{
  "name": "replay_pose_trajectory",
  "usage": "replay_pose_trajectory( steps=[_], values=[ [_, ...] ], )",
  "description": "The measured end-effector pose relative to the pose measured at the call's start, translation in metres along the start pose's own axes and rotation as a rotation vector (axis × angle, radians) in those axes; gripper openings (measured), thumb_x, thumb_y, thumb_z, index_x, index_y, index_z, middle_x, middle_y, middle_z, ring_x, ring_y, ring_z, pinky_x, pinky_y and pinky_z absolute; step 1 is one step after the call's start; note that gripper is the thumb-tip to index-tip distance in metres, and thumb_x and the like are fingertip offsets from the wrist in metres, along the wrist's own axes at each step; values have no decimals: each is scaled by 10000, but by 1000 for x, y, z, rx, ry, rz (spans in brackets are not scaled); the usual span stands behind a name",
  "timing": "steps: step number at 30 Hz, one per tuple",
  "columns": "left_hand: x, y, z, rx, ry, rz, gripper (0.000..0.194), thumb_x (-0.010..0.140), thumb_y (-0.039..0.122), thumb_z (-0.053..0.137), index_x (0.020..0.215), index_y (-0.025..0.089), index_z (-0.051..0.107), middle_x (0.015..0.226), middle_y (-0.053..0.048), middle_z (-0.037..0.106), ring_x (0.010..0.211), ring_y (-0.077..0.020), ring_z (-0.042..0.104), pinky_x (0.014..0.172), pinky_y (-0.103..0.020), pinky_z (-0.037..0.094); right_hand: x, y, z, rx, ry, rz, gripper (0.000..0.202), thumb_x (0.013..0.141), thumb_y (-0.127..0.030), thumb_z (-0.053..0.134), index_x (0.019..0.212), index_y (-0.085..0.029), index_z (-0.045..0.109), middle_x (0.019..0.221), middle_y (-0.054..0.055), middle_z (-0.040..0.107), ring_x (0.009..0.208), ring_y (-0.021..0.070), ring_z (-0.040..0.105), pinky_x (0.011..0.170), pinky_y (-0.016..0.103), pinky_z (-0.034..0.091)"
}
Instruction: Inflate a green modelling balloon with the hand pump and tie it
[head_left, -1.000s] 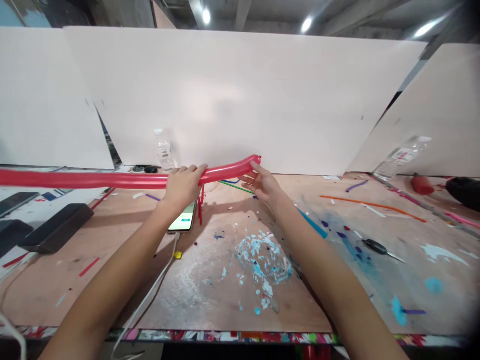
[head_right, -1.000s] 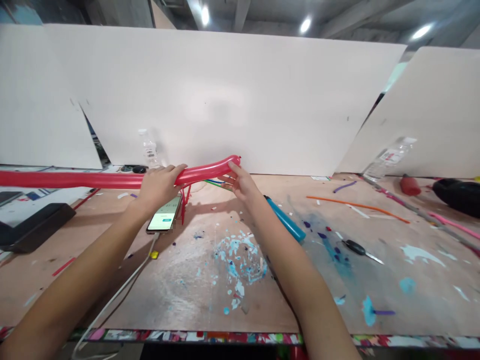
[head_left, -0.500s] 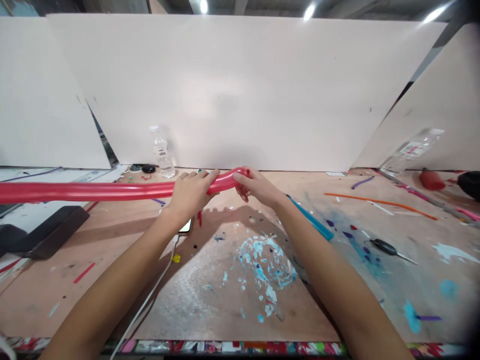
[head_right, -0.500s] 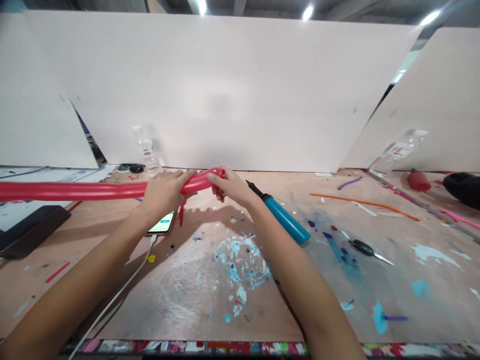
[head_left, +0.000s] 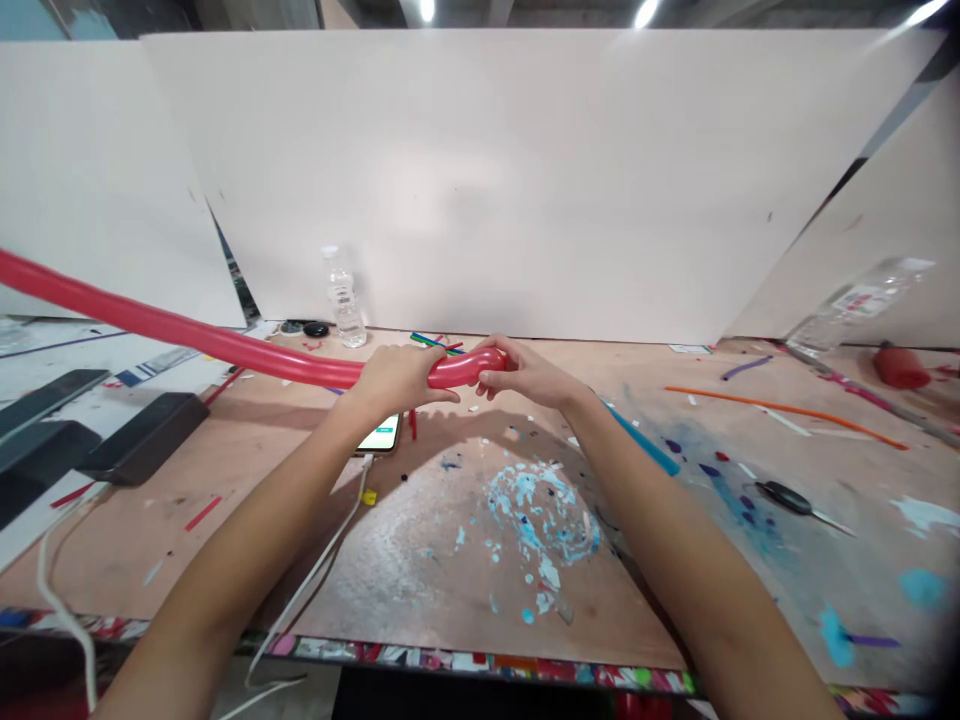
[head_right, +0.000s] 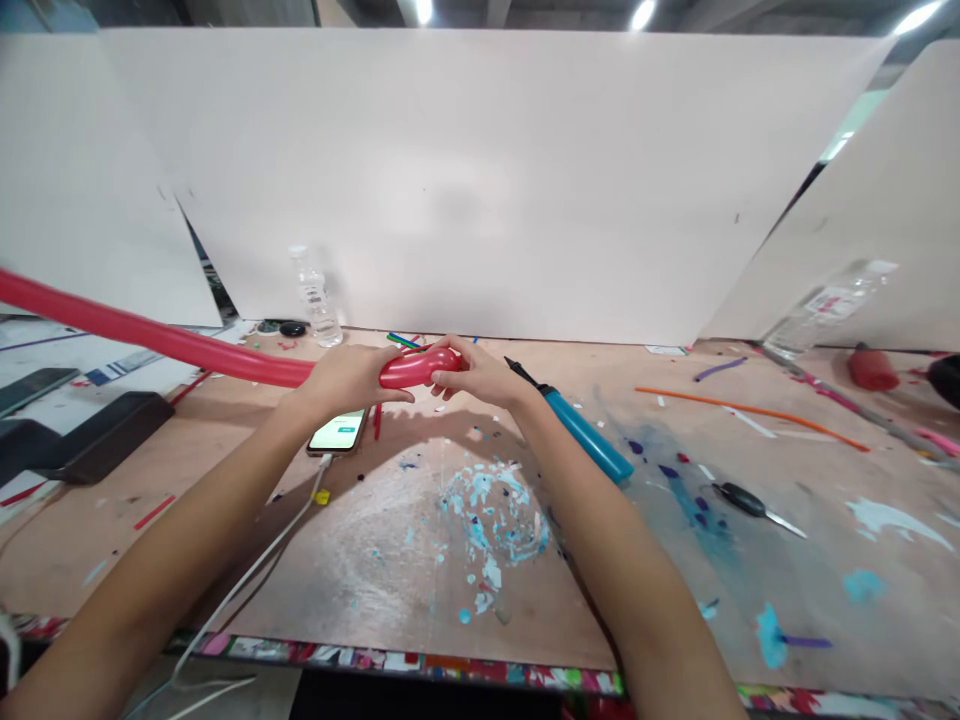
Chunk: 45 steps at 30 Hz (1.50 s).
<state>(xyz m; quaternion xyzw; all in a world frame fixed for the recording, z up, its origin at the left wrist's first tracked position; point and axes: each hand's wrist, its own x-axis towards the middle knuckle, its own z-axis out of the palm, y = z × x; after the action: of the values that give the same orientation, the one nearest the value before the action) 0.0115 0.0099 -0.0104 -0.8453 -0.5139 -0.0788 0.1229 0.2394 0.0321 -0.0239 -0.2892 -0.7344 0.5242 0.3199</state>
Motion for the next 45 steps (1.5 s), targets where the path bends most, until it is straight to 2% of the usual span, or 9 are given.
replay_pose_trajectory(
  steps=[4, 7, 11, 14, 20, 27, 34, 40, 45],
  values=[
    [-3, 0, -9, -33, -23, -2, 680, 744, 765, 499, 1143, 225, 607, 912, -94, 721, 824, -285, 665, 644, -311, 400, 1, -5, 2, -101, 34, -54, 353, 788, -291, 717, 1073, -188, 535, 866, 30, 654, 731, 147, 653, 664, 285, 557],
    [-3, 0, -12, 0, 27, -7, 595, 778, 695, 536, 1161, 244, 595, 924, -78, 724, 841, -280, 671, 634, -304, 389, 1, -8, 1, -157, 49, -62, 356, 819, -360, 696, 1086, -192, 532, 897, 47, 660, 707, 146, 658, 587, 253, 543],
    [-3, 2, -10, 74, 143, -13, 437, 841, 550, 563, 1148, 242, 599, 996, -70, 714, 937, -279, 660, 709, -322, 406, 1, -11, 2, -206, 95, 58, 397, 897, -548, 538, 1092, -203, 530, 752, 45, 670, 566, 139, 642, 380, 185, 411],
    [-3, 6, -9, 98, 173, -17, 409, 860, 509, 554, 1146, 220, 595, 1008, -76, 707, 970, -276, 650, 769, -336, 412, 2, -12, 3, -180, 142, 80, 403, 913, -587, 480, 1036, -208, 542, 683, 33, 658, 503, 127, 618, 334, 168, 351],
    [-3, 12, -10, 71, 124, -73, 474, 817, 572, 566, 1142, 228, 591, 989, -84, 715, 911, -288, 664, 680, -323, 408, 2, -11, 3, -145, 125, -2, 311, 897, -454, 583, 1081, -203, 576, 753, 43, 660, 598, 131, 632, 409, 186, 442],
    [-4, 3, -15, -98, 39, -89, 582, 746, 677, 560, 1133, 245, 608, 879, -66, 724, 781, -261, 660, 589, -293, 366, 2, -12, 5, -161, 111, -100, 315, 867, -370, 630, 1107, -175, 570, 757, 30, 633, 657, 144, 624, 464, 215, 483],
    [-9, -4, -29, -322, 4, 21, 430, 744, 616, 598, 888, 215, 655, 779, -33, 693, 679, -182, 604, 570, -266, 345, -1, -23, 6, -176, 44, -181, 298, 844, -319, 650, 1100, -183, 579, 817, 18, 624, 626, 112, 591, 531, 234, 494],
    [-9, -4, -31, -313, 27, 19, 426, 746, 599, 595, 903, 205, 641, 820, -46, 691, 703, -184, 596, 601, -271, 363, 0, -20, 9, -248, 95, -249, 282, 839, -303, 648, 1093, -200, 579, 841, 5, 594, 641, 99, 559, 576, 235, 469],
    [-14, -6, -42, -453, -108, 36, 437, 720, 594, 620, 874, 187, 641, 742, -16, 659, 642, -161, 569, 572, -260, 359, 1, -23, 15, -260, 94, -253, 306, 836, -350, 655, 1087, -190, 583, 883, 22, 608, 681, 106, 573, 614, 241, 482]
  ],
)
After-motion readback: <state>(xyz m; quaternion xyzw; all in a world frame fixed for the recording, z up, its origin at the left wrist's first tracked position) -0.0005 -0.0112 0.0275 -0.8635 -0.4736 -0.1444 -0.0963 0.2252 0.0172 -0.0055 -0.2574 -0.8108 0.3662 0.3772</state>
